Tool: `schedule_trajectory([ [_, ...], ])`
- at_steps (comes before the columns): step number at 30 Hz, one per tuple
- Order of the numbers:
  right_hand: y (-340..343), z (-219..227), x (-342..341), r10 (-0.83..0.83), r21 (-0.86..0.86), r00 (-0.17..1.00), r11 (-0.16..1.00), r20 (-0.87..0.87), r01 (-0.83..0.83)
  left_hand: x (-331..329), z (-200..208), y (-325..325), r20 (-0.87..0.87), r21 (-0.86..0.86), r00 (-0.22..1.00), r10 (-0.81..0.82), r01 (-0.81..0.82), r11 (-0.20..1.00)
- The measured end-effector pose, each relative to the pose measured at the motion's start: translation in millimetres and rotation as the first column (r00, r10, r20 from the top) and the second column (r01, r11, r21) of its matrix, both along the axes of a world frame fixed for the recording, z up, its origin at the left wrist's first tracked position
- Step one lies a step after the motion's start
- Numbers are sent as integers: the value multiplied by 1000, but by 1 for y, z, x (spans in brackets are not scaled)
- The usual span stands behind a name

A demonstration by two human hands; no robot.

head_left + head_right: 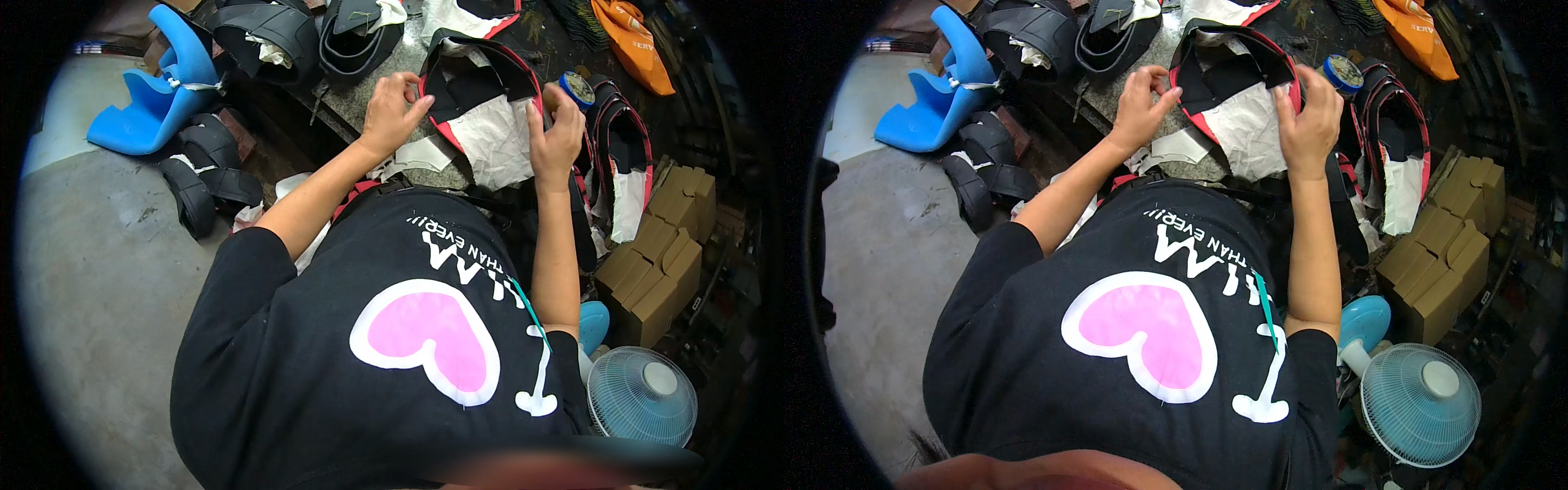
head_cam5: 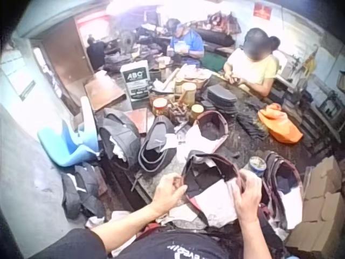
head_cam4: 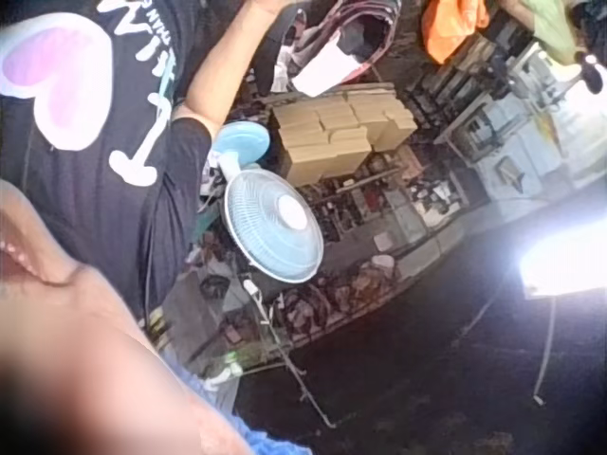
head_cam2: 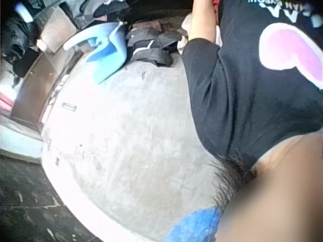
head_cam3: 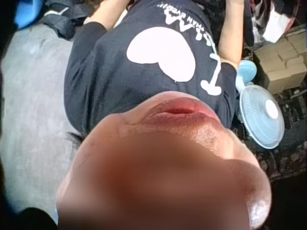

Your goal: The person trims the edges of black shoe insoles using scissors. They repeatedly pick up an insole, cut the excess material along the perimeter, and place the trimmed insole aside. The process is repeated for multiple insoles.

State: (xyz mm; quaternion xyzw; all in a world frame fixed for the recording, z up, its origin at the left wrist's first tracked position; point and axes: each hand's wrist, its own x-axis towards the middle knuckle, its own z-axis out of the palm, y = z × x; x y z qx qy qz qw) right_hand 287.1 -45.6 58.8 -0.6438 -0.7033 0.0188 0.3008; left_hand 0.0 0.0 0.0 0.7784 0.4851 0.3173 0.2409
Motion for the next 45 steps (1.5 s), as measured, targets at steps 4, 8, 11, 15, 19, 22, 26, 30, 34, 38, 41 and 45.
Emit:
schedule_trajectory([
  [4, 15, -22, -17, -302, -269, 929, 933, -215, 241, 26, 13, -4, 288, -635, 919, 269, -27, 772],
  [8, 29, -40, -15, -334, -361, 933, 893, -133, 269, 36, 9, 4, 279, -636, 921, 273, -36, 771],
  [11, 36, -54, 0, -337, -403, 805, 905, -488, 135, 29, -2, 30, 284, -268, 947, 152, -73, 961],
  [15, 24, -78, -5, -349, -377, 166, 909, -922, -180, 3, -1, 58, 245, -228, 968, 56, 2, 974],
  [19, 13, -82, -10, -462, -475, 110, 861, -880, -181, -1, 1, 48, 144, -328, 989, 33, 17, 944],
  [22, 15, -78, -8, -480, -519, 265, 848, -836, -103, 13, 10, 31, 243, -363, 961, 136, -40, 931],
  [26, 14, -73, -18, -466, -525, 374, 848, -802, -69, 37, 33, 18, -176, 568, 982, 75, 40, 822],
  [30, 9, -69, -26, -474, -511, 227, 845, -851, -154, 83, 24, -3, 3, 135, 953, -303, 300, 944],
  [34, 5, -71, -32, -461, -489, 190, 859, -867, -149, 95, 0, 3, -39, 135, 959, -280, 283, 950],
  [38, 5, -79, -38, -431, -453, 166, 881, -887, -136, 99, -1, 7, -80, 259, 955, -287, 297, 919],
  [41, 6, -80, -36, -425, -452, 216, 887, -879, -95, 94, 20, -4, -47, 278, 926, -373, 371, 886],
  [45, 9, -73, -27, -483, -513, 243, 855, -841, -78, 44, 58, -26, -167, -114, 736, -656, 647, 754],
])
